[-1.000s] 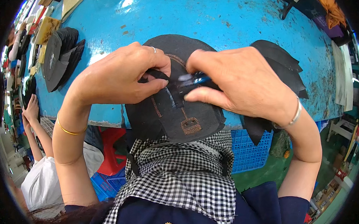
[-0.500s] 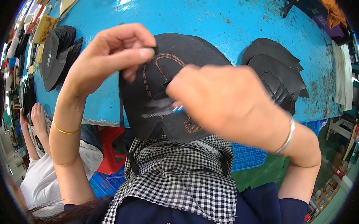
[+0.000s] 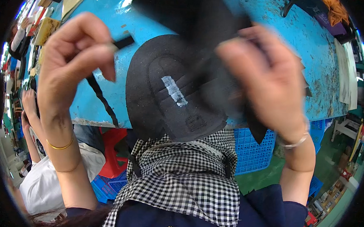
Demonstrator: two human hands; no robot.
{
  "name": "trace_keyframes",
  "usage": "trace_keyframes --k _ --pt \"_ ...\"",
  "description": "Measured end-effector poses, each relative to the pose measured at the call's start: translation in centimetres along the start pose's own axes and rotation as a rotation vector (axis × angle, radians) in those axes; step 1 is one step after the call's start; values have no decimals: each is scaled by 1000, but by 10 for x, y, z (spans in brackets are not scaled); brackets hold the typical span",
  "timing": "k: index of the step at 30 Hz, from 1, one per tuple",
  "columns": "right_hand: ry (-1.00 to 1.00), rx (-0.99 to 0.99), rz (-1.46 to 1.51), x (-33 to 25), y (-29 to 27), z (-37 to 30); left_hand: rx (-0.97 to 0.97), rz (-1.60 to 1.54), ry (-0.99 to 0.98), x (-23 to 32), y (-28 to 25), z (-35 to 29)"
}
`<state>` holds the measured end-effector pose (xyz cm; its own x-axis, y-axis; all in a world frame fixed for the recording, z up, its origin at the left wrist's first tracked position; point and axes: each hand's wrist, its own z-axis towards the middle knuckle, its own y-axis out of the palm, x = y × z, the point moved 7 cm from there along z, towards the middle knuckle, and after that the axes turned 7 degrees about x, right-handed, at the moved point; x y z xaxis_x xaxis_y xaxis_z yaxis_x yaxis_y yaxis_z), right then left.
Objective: The person assembles and trims black leather shoe components at a factory workstation, using snips and trimmers to remove excess material.
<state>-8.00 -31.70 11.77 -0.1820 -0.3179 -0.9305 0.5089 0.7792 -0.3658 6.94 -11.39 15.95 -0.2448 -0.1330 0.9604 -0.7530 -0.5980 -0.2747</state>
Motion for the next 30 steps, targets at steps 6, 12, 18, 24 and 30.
trace_keyframes --k 6,12,18,24,30 --pt "-153 335 -130 96 -186 -36 -497 219 -37 -31 65 7" --pt "228 311 -79 119 -175 -36 -537 441 -9 -49 81 13" --pt "-226 -123 -250 33 -54 -30 -457 506 120 -45 86 12" --pt "-799 -470 -563 -12 44 -25 -332 723 377 -36 70 16" --pt "-792 -661 -487 -11 49 -19 -390 545 56 -46 61 23"
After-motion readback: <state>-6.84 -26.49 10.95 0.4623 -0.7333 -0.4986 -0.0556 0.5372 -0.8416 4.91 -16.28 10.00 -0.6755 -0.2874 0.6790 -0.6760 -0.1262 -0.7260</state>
